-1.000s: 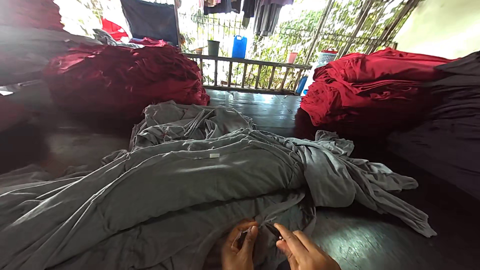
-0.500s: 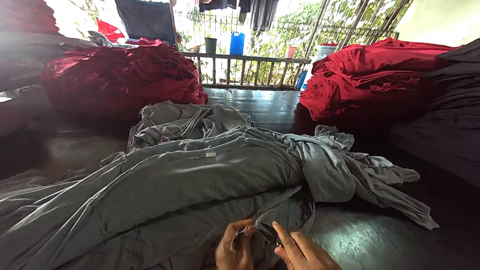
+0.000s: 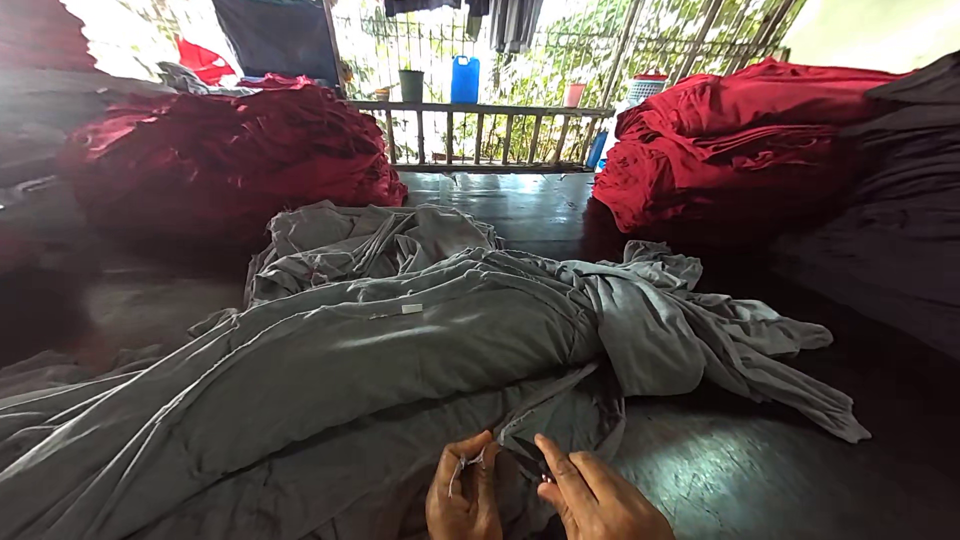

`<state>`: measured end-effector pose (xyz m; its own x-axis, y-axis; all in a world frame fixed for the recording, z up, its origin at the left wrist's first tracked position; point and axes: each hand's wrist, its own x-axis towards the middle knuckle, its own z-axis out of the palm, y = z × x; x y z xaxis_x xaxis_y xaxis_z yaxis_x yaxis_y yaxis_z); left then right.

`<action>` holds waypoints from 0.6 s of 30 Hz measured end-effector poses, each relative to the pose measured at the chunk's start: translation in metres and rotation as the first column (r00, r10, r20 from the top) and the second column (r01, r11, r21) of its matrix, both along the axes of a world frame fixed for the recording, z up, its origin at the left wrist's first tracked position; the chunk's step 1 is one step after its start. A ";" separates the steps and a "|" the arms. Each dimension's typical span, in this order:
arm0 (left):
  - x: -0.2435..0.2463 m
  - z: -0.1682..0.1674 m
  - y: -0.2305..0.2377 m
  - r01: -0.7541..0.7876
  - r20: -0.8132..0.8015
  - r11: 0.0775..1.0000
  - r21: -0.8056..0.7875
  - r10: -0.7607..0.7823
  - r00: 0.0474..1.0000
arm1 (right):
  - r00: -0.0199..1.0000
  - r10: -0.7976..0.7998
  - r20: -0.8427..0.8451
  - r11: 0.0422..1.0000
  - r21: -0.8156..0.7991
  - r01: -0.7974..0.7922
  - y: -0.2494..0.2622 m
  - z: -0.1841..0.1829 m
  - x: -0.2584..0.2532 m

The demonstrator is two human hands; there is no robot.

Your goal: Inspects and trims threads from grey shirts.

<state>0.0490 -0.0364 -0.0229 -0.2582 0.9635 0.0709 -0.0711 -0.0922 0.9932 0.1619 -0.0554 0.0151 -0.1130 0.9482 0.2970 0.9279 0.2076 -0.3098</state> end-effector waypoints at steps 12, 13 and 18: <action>0.003 -0.015 0.001 0.008 -0.348 0.972 0.236 0.077 0.934 | 0.998 -0.023 0.057 0.999 0.031 0.022 0.005 -0.010 -0.009; 0.003 -0.014 0.001 0.010 -0.354 0.972 0.236 0.076 0.932 | 0.998 -0.026 0.059 0.999 0.038 0.024 0.005 -0.011 -0.009; 0.003 -0.014 0.001 -0.021 -0.310 0.982 0.185 0.079 0.947 | 0.997 -0.020 0.070 0.996 0.089 0.014 0.007 -0.014 -0.009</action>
<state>0.0519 -0.0357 -0.0372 -0.2421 0.9142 0.3249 0.2516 -0.2642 0.9311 0.1531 -0.0486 0.0015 -0.1209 0.9204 0.3719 0.9504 0.2155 -0.2243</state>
